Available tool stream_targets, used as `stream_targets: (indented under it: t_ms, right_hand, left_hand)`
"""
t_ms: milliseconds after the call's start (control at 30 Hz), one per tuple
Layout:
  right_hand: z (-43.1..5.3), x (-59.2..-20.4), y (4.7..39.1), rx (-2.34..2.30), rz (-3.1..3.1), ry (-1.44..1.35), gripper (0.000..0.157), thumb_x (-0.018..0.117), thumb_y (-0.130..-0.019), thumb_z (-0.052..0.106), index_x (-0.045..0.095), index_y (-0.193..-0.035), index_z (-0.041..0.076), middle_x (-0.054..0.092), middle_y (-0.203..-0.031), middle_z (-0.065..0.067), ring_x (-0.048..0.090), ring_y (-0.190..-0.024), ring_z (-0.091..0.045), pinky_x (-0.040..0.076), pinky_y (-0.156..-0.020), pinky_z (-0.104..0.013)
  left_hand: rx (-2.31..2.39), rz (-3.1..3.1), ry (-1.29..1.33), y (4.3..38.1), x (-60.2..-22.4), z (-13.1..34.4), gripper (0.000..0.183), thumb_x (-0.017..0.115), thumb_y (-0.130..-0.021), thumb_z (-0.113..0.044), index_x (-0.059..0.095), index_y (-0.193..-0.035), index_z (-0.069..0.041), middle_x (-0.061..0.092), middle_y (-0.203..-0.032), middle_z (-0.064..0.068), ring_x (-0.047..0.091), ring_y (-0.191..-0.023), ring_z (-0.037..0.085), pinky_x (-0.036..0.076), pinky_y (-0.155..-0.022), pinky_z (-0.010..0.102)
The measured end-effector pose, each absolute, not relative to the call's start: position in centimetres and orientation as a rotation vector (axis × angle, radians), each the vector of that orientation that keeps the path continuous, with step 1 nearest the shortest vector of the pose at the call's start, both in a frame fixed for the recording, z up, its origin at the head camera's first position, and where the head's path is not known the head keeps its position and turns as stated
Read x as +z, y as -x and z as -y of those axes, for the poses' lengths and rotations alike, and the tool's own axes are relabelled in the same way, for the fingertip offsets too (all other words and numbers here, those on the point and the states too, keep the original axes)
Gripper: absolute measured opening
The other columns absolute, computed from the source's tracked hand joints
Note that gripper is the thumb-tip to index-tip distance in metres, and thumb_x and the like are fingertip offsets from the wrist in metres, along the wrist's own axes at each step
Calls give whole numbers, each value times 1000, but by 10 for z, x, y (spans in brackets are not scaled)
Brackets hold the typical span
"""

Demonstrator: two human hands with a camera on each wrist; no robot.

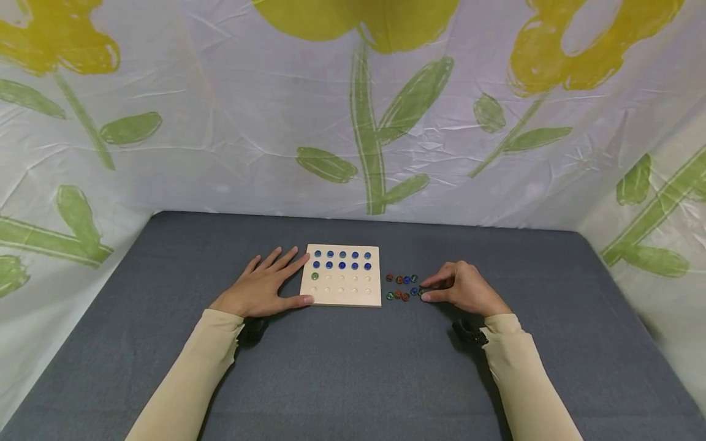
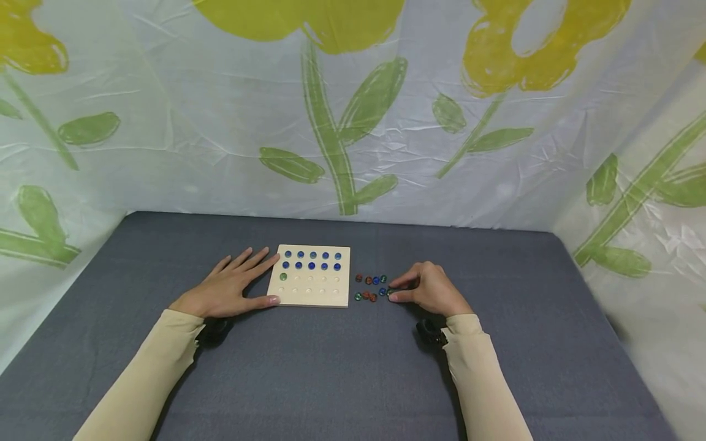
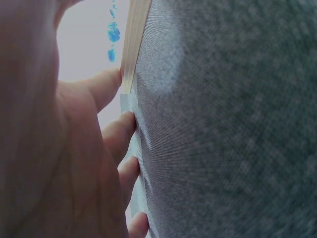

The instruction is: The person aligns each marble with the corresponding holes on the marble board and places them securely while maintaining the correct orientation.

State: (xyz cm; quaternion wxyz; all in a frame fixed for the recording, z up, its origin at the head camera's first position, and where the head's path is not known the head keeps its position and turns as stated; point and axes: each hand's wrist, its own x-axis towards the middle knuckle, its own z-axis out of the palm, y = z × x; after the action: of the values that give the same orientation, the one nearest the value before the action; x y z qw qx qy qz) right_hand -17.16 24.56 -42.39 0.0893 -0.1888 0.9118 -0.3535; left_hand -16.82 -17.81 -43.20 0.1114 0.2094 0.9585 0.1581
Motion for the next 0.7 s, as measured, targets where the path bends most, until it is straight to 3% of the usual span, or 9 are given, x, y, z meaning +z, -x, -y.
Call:
stream_targets:
  t_ms: [700]
  right_hand:
    - [-245,-424,171,-1074,-2701,583,19,87,-82,14,84,-100,11,66,-81,4,51,-68,-15,44,-56,-26]
  left_hand:
    - [467,-2810,-624,169,-433,178,97,57,-89,-74,23,-164,-23,17,-168,11,9,-154,41,4,-118,67]
